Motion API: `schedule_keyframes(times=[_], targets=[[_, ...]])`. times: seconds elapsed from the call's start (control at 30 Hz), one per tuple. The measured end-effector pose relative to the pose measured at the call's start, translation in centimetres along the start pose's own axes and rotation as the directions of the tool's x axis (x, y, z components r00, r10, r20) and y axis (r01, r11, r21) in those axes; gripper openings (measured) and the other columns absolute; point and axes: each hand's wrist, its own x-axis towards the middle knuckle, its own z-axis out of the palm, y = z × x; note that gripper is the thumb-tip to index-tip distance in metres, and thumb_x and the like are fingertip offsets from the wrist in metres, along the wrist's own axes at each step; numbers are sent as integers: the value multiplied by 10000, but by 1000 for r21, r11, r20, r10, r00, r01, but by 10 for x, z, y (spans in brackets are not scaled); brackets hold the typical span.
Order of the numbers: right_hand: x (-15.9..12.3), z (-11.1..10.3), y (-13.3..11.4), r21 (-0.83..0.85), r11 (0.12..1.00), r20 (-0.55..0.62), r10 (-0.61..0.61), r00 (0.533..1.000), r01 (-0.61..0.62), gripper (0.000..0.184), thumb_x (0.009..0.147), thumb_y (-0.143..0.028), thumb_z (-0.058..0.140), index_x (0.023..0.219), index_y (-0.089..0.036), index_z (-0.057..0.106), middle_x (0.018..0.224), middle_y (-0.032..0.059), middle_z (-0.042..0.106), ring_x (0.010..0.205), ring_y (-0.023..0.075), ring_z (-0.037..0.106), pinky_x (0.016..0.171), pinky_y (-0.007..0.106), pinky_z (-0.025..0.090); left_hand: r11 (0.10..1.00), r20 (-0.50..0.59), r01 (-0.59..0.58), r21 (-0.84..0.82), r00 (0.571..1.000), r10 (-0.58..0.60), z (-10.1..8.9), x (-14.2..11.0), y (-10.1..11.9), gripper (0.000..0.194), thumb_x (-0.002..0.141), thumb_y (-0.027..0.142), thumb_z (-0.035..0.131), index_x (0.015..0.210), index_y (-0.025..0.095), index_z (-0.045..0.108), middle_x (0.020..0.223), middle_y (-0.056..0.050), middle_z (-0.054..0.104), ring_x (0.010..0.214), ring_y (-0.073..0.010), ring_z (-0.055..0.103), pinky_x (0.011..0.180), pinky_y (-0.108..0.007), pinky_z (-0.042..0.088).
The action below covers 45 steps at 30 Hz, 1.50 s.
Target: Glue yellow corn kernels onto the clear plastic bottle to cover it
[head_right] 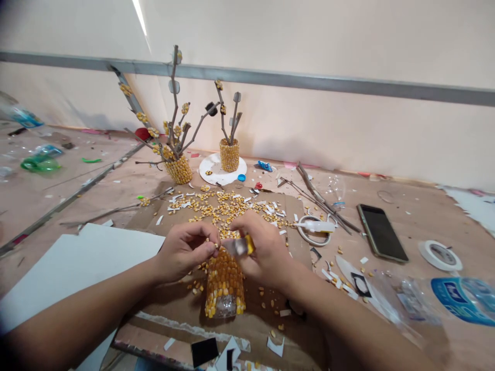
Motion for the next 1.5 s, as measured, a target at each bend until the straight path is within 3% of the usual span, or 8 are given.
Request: schedule_keyframes(times=[0.13,0.23,0.4,0.53,0.7,0.87,1.37,1.5], targets=[[-2,1,-2,11,980,70,-201,977,201,370,927,-114,567,1264,-244,648,1067,80,729,835,174,695,674,278,541,999,30,33,-7,999,-33,-1,5,-1,288,938,416,730,824,156,679,751,-32,684,688,-137,578,652,-256,483],[-4,-1,2,-40,968,69,-244,967,247,355,947,-103,527,1232,-230,697,1042,90,753,821,183,702,667,292,543,999,56,44,-3,997,-43,-1,7,-2,315,953,446,725,842,154,683,766,-36,684,703,-139,586,670,-259,487],[0,-22,4,30,998,211,-66,975,61,105,978,-182,635,1023,-203,728,942,72,744,812,186,684,721,319,545,997,-15,33,67,999,-32,-7,9,-5,308,931,443,750,846,176,623,769,-1,629,684,-125,554,647,-241,464],[1,-39,3,86,982,568,90,818,-168,134,977,-225,694,845,-207,700,761,-5,692,680,142,615,670,285,488,965,27,-42,258,999,36,-21,16,-4,226,1003,345,655,850,183,617,764,9,615,697,-129,563,667,-245,457],[0,-38,-1,102,956,730,116,673,-275,193,885,-88,723,744,-195,647,666,-61,602,596,103,522,601,253,402,926,362,-168,337,931,37,-37,23,0,251,971,412,725,1121,216,682,1223,-93,691,1190,-248,649,1048,-382,510],[-1,-32,-8,83,943,756,151,637,-323,258,840,-61,751,663,-188,614,576,-92,491,514,76,421,526,233,320,905,495,-92,416,858,-140,-39,18,-5,972,615,449,1012,1444,234,553,1432,-147,639,1325,-348,623,1116,-466,506],[5,-24,-5,-82,811,806,396,440,-579,110,841,-173,777,810,-192,673,725,-34,670,636,126,588,586,249,387,891,510,77,448,796,-325,-29,19,1,1005,634,234,1001,1495,221,484,1503,-118,600,1391,-340,575,1185,-467,452],[4,-24,-4,-68,779,767,441,466,-624,178,790,-165,805,843,-198,639,818,-21,689,720,145,620,613,259,409,897,507,64,436,807,-304,-29,18,-2,1014,625,246,1009,1495,245,487,1470,-108,628,1337,-331,617,1149,-459,485]])
